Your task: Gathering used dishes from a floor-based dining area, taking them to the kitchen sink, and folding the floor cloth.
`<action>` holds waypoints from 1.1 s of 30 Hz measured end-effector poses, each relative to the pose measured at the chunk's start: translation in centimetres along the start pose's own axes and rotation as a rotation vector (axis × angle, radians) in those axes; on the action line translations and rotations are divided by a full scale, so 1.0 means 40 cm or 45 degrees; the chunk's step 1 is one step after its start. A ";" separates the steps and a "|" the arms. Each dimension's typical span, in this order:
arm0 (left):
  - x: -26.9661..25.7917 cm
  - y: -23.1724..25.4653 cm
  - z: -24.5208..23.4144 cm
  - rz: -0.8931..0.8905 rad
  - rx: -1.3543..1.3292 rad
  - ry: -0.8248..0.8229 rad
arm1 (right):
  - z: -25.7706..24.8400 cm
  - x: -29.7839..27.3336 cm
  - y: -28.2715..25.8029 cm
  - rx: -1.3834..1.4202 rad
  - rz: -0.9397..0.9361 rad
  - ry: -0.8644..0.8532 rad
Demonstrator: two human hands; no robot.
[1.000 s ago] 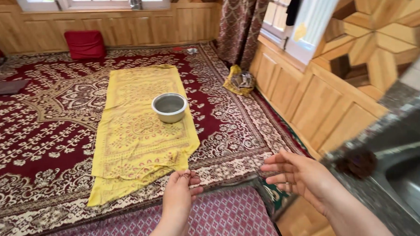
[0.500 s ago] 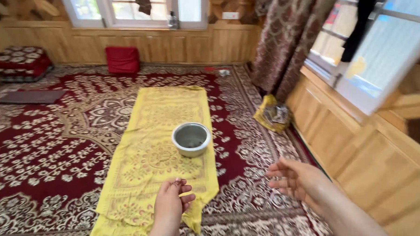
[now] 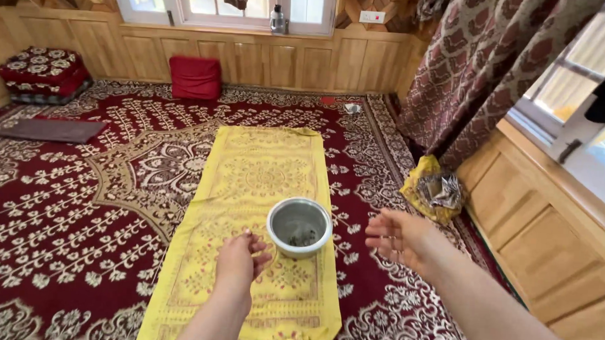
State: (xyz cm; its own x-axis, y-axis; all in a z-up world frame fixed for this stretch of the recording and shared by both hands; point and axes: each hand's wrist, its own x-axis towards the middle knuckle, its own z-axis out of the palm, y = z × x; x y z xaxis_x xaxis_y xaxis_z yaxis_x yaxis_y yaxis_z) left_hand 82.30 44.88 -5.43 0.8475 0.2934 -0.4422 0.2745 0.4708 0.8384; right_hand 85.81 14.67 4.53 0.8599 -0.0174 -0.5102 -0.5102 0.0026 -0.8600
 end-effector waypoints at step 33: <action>0.952 -0.704 0.093 -0.539 -0.070 0.656 | 0.147 1.617 0.758 -0.009 0.719 0.252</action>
State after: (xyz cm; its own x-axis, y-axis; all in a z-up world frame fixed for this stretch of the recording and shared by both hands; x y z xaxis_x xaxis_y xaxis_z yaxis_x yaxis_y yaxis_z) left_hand 108.54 39.69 -44.71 0.3430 0.4274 -0.8364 0.5004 0.6705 0.5478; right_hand 126.05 19.50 -54.59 0.4367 -0.2015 -0.8768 -0.8881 0.0592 -0.4559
